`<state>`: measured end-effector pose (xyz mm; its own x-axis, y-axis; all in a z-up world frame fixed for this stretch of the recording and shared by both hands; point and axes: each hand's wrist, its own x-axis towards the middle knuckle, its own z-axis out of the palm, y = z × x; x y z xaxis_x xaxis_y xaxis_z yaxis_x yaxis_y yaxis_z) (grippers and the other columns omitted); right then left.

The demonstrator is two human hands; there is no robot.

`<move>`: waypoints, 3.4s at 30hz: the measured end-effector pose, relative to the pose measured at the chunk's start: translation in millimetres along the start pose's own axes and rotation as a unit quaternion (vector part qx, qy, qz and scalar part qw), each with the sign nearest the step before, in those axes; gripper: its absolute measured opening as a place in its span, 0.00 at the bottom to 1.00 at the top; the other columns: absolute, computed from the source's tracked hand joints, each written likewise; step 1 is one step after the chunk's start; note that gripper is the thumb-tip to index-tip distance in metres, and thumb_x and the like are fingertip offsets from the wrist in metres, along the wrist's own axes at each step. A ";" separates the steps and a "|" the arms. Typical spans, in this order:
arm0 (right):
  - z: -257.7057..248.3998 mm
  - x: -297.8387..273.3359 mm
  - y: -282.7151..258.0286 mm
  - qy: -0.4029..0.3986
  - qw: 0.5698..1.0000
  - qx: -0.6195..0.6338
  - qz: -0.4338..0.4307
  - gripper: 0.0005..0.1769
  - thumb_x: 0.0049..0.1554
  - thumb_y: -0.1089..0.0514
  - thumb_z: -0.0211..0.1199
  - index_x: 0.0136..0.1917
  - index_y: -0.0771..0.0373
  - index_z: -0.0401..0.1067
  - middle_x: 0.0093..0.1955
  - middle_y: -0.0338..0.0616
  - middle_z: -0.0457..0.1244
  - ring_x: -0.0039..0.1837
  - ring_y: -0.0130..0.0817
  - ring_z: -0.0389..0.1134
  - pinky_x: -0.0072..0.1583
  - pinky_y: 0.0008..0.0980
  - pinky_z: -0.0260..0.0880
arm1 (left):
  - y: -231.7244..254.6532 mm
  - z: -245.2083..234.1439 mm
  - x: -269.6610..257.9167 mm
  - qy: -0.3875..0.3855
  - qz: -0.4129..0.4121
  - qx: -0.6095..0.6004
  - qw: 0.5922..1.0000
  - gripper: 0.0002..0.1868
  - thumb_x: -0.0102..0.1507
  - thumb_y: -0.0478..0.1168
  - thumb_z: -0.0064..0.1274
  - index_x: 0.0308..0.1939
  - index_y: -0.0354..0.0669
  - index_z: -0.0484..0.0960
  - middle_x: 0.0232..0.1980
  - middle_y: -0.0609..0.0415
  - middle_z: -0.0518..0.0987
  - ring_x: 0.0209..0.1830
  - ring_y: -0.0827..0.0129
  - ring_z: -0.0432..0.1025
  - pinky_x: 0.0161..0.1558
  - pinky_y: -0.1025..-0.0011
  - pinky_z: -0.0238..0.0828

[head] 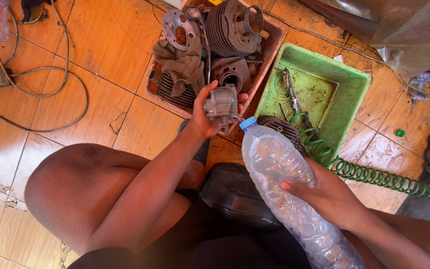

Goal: The person cleans a metal engine cylinder head by pouring water from a plastic bottle onto it and scrubbing it with a yellow brush. The person rotates the part to clean different sides and places it into a green tray.

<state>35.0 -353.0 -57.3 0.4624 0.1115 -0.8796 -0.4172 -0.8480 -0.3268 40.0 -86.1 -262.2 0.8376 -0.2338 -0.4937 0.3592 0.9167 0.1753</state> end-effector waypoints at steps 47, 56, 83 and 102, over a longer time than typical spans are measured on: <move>-15.0 12.3 1.8 0.083 0.993 0.050 -0.063 0.27 0.49 0.47 0.76 0.56 0.65 0.76 0.43 0.64 0.71 0.49 0.51 0.73 0.55 0.49 0.70 | -20.3 5.6 12.8 0.145 0.091 0.083 0.982 0.35 0.63 0.59 0.62 0.71 0.60 0.70 0.72 0.41 0.68 0.74 0.46 0.59 0.75 0.42 0.46; -9.9 5.2 -4.5 0.083 0.995 0.027 -0.055 0.26 0.48 0.48 0.77 0.54 0.64 0.77 0.40 0.63 0.72 0.48 0.51 0.73 0.54 0.47 0.71 | -13.3 -7.6 21.7 0.151 0.070 0.072 0.983 0.26 0.61 0.65 0.59 0.52 0.53 0.84 0.47 0.42 0.84 0.44 0.47 0.81 0.43 0.51 0.85; 3.3 19.7 12.4 0.141 0.980 -0.121 -0.073 0.37 0.49 0.39 0.75 0.65 0.55 0.67 0.48 0.68 0.70 0.58 0.66 0.72 0.58 0.57 0.72 | -13.4 14.2 11.0 0.089 0.038 0.062 0.993 0.36 0.56 0.62 0.66 0.56 0.40 0.77 0.55 0.29 0.79 0.53 0.33 0.76 0.53 0.35 0.77; -7.8 10.2 -0.9 0.177 0.938 -0.283 -0.093 0.34 0.53 0.31 0.65 0.63 0.54 0.69 0.48 0.62 0.72 0.56 0.63 0.74 0.59 0.57 0.72 | -13.6 17.0 12.3 0.140 0.003 -0.015 0.990 0.27 0.58 0.62 0.64 0.45 0.43 0.80 0.42 0.41 0.81 0.30 0.49 0.74 0.28 0.61 0.76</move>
<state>46.2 -355.1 -63.3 0.7590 0.1915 -0.6223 0.1330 -0.9812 -0.1398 52.4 -106.9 -256.2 0.6909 -0.1338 -0.7105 0.3391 0.9279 0.1550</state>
